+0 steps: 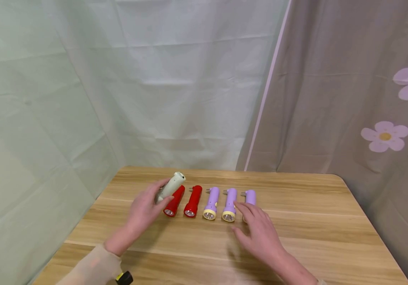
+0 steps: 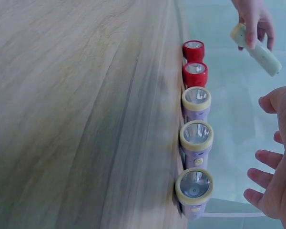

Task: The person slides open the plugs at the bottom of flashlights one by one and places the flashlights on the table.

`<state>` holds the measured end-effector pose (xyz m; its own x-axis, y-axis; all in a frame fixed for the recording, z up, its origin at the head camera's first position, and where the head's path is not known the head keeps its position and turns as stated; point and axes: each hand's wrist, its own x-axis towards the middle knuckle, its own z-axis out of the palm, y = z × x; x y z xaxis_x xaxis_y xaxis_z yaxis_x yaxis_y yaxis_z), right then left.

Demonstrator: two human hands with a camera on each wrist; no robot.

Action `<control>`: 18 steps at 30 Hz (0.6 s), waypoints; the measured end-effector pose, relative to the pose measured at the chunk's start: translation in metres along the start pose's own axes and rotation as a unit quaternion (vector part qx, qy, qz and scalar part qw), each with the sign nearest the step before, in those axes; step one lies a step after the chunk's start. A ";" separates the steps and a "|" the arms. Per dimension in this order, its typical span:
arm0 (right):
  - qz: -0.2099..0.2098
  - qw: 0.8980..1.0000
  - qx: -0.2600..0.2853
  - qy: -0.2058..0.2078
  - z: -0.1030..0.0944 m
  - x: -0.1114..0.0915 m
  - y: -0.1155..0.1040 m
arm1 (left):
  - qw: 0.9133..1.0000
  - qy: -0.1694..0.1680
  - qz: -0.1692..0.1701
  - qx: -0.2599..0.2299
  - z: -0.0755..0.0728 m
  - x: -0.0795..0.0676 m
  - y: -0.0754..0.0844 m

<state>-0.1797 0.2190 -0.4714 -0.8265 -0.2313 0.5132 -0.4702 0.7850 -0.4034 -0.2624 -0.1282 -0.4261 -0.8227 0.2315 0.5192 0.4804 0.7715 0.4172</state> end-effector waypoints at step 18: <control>0.004 0.997 0.059 0.044 -0.005 0.015 -0.005 | 0.995 0.038 0.086 -0.017 0.021 -0.006 0.040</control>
<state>-0.1882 0.2142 -0.4580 -0.8021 -0.1704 0.5724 -0.5014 0.7127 -0.4906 -0.2450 -0.0864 -0.4283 -0.7025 0.3118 0.6398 0.6234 0.7033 0.3417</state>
